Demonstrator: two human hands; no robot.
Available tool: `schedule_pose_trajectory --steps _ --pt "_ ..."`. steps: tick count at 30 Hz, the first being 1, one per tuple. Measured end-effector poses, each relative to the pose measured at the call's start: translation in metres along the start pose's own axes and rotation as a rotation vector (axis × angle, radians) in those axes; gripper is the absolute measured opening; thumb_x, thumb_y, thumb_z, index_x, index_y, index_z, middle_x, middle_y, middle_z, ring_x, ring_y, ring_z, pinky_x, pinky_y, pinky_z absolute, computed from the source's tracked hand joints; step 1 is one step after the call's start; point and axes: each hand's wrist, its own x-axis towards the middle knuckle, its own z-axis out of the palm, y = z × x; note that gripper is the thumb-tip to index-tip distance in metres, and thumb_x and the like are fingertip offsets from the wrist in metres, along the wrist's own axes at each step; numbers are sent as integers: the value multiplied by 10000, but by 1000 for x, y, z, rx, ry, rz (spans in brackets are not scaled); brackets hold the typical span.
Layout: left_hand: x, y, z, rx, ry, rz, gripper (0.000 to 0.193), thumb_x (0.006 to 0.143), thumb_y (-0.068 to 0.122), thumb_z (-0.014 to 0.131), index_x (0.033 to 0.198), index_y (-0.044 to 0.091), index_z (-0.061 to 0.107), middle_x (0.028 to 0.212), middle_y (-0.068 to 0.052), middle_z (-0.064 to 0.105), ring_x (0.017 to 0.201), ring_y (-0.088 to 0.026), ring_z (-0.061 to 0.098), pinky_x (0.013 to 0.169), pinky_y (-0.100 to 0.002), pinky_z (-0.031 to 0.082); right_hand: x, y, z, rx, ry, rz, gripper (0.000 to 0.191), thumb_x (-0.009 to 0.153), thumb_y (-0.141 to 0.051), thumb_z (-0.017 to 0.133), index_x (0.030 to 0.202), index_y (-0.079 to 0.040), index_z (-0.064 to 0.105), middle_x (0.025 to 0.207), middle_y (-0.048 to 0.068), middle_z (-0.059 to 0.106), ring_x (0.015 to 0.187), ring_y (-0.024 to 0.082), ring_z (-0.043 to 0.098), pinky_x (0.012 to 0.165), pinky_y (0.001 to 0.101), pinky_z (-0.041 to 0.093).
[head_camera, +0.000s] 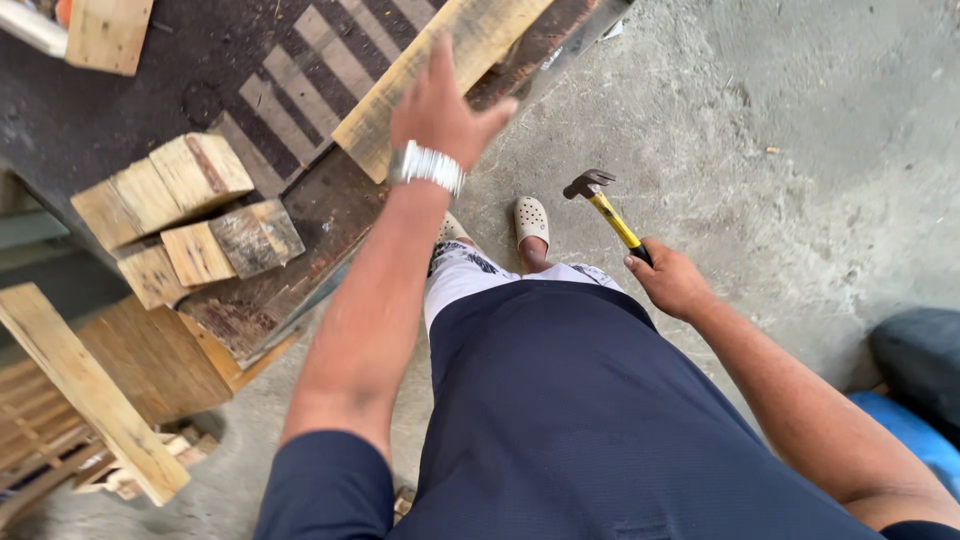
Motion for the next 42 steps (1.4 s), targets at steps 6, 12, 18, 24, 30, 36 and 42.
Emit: schedule_pose_trajectory --steps 6,12,18,24,30,36,42 --pt "89 28 16 272 -189 -117 1068 588 685 920 1284 3 483 1187 -195 664 1082 -351 675 901 -436 558 2 25 3 48 45 87 357 999 -394 573 1105 -54 598 931 241 695 899 441 673 788 526 508" --pt "90 21 24 314 -200 -55 919 625 599 942 1202 12 532 1168 -209 665 1058 -386 673 883 -465 553 3 29 4 132 86 180 357 1006 -393 583 1110 -51 597 932 251 695 903 446 675 798 530 509" --pt "88 29 15 273 -182 -39 950 607 539 946 1248 -6 503 1167 -228 658 1032 -401 679 846 -474 562 14 -8 -19 181 92 201 344 1019 -383 577 1108 -52 606 932 247 691 895 435 674 794 531 508" --pt "95 26 1 298 -327 -37 973 608 618 927 1262 30 512 1201 -211 651 1043 -388 677 848 -482 560 42 -63 -49 197 183 132 331 1026 -361 586 1157 -60 632 980 224 703 915 405 670 796 508 507" --pt "90 29 -2 268 -281 -22 968 596 666 908 1236 34 551 1138 -184 694 1010 -377 690 824 -493 558 69 -94 -63 423 301 -23 323 1015 -318 599 1221 -74 648 1023 195 715 942 344 703 814 443 529" --pt "87 28 -5 197 -226 -100 937 620 641 916 1239 36 558 1145 -190 689 1015 -382 687 826 -496 559 80 -104 -91 420 299 -67 330 1013 -316 617 1245 -82 645 1029 191 724 951 350 709 827 450 535" --pt "86 32 -9 174 -159 -199 911 619 589 932 1254 53 561 1154 -176 696 1044 -373 679 861 -496 539 111 -88 -131 154 599 -287 479 999 -118 609 1474 -83 558 1201 209 650 1071 410 642 924 489 507"
